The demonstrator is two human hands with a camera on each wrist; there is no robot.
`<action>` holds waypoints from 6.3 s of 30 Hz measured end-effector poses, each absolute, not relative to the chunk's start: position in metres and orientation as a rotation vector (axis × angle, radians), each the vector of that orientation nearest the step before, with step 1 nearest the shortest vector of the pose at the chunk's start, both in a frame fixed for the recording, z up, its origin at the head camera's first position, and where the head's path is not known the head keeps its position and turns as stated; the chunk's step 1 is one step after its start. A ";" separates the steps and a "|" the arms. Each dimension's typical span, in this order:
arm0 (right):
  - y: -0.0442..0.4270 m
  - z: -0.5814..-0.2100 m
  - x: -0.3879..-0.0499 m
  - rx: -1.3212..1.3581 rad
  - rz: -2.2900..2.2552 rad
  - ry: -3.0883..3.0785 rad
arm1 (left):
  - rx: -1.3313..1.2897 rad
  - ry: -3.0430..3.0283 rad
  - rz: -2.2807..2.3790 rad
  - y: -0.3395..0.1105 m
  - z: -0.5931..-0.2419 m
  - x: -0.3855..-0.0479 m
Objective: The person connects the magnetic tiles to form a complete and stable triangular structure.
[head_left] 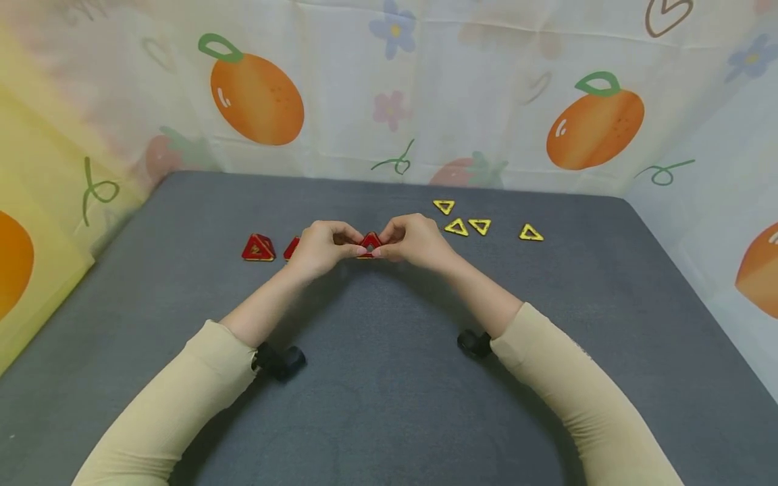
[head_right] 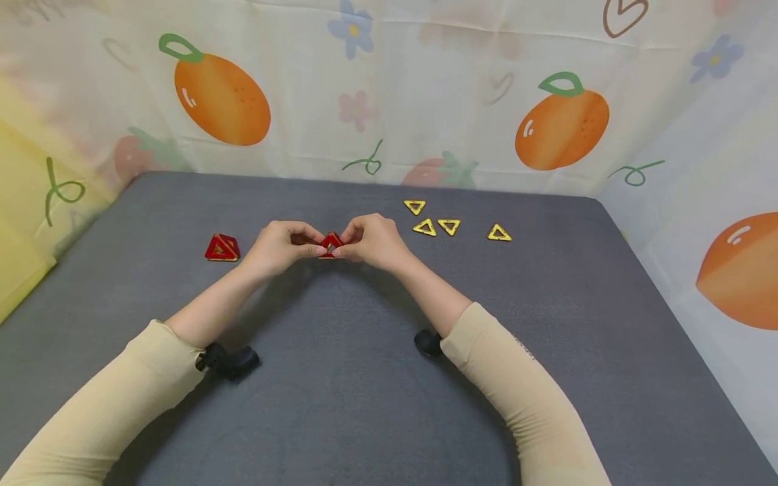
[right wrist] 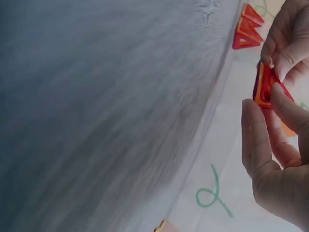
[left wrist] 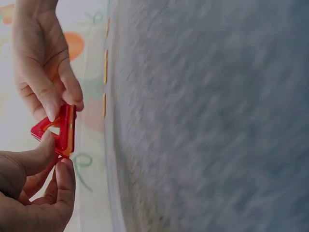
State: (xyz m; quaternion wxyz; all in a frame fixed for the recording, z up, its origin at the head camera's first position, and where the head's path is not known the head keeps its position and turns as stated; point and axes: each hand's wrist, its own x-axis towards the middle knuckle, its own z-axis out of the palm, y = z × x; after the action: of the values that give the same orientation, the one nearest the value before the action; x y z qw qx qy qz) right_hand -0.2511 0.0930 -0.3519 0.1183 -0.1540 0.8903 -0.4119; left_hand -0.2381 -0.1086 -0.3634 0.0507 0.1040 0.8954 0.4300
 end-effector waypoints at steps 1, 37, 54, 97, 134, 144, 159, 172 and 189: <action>0.090 -0.352 -0.254 -0.445 -1.212 2.608 | 0.304 2.741 1.306 -0.111 -0.363 -0.240; 0.036 -0.369 -0.268 -0.486 -0.974 2.672 | 0.200 2.919 0.839 -0.125 -0.350 -0.242; 0.035 -0.368 -0.267 -0.487 -0.945 2.674 | 0.173 2.890 0.805 -0.123 -0.346 -0.240; 0.298 -0.336 -0.297 0.040 -0.944 2.869 | 0.498 2.894 1.143 -0.073 -0.338 -0.233; 0.339 -0.373 -0.289 0.042 -1.061 2.702 | 0.314 2.745 0.866 0.072 -0.376 -0.310; 0.340 -0.372 -0.292 0.006 -1.004 2.719 | 0.255 2.756 0.687 0.081 -0.375 -0.310; 0.336 -0.375 -0.293 0.002 -0.975 2.728 | 0.244 2.772 0.702 0.078 -0.378 -0.310; 0.335 -0.373 -0.291 0.021 -0.990 2.716 | 0.258 2.810 0.868 0.075 -0.374 -0.309; 0.333 -0.375 -0.292 0.040 -0.972 2.787 | 0.244 2.827 0.841 0.075 -0.377 -0.311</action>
State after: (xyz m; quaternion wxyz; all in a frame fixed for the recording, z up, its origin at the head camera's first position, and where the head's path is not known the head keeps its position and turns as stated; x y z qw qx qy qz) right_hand -0.2924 0.3331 -0.3746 0.0947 0.0135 0.9399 -0.3279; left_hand -0.3106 0.0753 -0.3769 0.0912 0.0821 0.9512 0.2830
